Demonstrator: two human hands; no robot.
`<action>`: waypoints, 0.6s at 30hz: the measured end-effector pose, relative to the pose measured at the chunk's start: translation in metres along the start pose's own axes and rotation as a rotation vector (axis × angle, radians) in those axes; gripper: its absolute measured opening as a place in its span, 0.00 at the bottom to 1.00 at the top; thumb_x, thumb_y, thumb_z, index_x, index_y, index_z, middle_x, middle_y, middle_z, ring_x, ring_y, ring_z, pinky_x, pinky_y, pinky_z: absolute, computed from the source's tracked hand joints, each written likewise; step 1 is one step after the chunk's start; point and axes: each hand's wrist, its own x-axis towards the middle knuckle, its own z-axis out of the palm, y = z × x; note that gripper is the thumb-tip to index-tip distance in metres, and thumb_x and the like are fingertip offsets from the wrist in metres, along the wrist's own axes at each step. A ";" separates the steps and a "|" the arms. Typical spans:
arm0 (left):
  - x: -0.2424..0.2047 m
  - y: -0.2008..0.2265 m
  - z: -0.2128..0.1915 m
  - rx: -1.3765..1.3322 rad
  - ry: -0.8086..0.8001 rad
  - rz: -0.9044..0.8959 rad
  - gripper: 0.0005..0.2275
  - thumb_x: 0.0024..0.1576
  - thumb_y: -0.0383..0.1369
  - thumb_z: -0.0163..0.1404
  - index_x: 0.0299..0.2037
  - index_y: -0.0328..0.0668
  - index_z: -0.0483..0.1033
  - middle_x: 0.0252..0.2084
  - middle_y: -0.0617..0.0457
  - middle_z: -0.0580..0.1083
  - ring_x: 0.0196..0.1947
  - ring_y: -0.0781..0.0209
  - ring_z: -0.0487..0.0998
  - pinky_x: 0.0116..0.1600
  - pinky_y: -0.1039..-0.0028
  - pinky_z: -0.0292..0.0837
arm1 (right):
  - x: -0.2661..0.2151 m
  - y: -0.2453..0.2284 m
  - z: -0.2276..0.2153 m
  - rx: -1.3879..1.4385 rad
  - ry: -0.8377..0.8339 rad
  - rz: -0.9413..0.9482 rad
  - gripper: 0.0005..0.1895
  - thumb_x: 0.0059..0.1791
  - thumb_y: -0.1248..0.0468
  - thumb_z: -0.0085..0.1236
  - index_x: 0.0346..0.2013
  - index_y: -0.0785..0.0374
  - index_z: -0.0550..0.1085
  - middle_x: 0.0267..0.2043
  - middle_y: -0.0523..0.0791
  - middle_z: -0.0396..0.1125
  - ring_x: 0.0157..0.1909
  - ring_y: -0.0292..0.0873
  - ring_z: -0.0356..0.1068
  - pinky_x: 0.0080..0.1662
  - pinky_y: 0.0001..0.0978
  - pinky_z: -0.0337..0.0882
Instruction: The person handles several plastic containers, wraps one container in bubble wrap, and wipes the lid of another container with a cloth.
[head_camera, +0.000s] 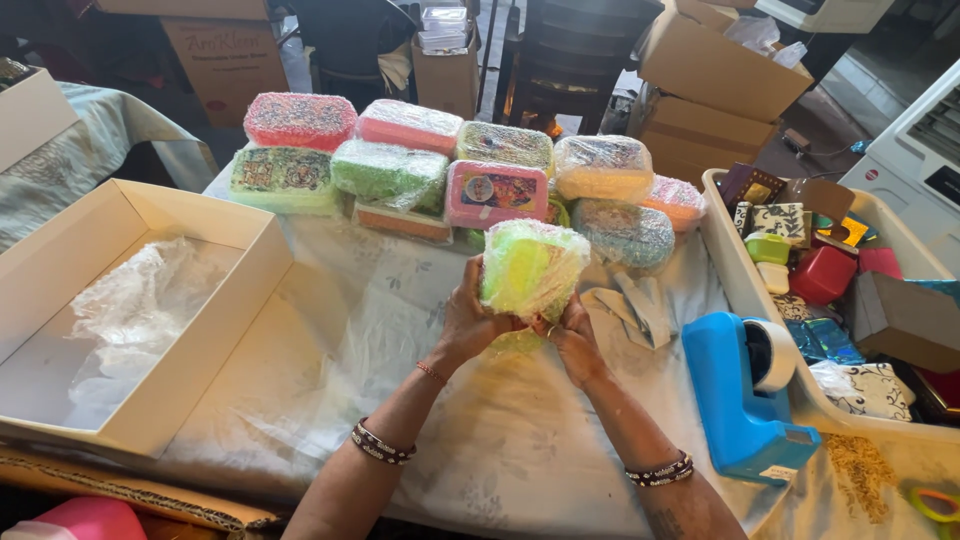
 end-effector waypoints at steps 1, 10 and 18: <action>0.000 0.000 -0.001 -0.001 -0.001 0.001 0.42 0.33 0.36 0.74 0.60 0.46 0.64 0.51 0.48 0.80 0.52 0.52 0.82 0.53 0.64 0.77 | 0.001 0.002 -0.002 -0.001 0.001 -0.001 0.43 0.47 0.66 0.64 0.72 0.60 0.53 0.66 0.42 0.62 0.65 0.37 0.62 0.64 0.31 0.62; 0.002 0.001 -0.006 0.049 -0.065 -0.061 0.44 0.33 0.38 0.74 0.62 0.46 0.62 0.53 0.47 0.79 0.53 0.52 0.81 0.54 0.64 0.76 | 0.012 0.009 -0.018 -0.018 0.074 -0.178 0.31 0.55 0.60 0.56 0.70 0.66 0.58 0.67 0.41 0.60 0.66 0.34 0.59 0.65 0.27 0.59; 0.000 -0.003 0.001 0.054 -0.127 -0.013 0.42 0.36 0.45 0.72 0.61 0.43 0.63 0.50 0.47 0.80 0.51 0.53 0.83 0.53 0.64 0.77 | 0.009 0.008 -0.013 -0.175 0.135 -0.202 0.27 0.55 0.60 0.57 0.65 0.68 0.62 0.61 0.46 0.66 0.61 0.36 0.65 0.62 0.30 0.66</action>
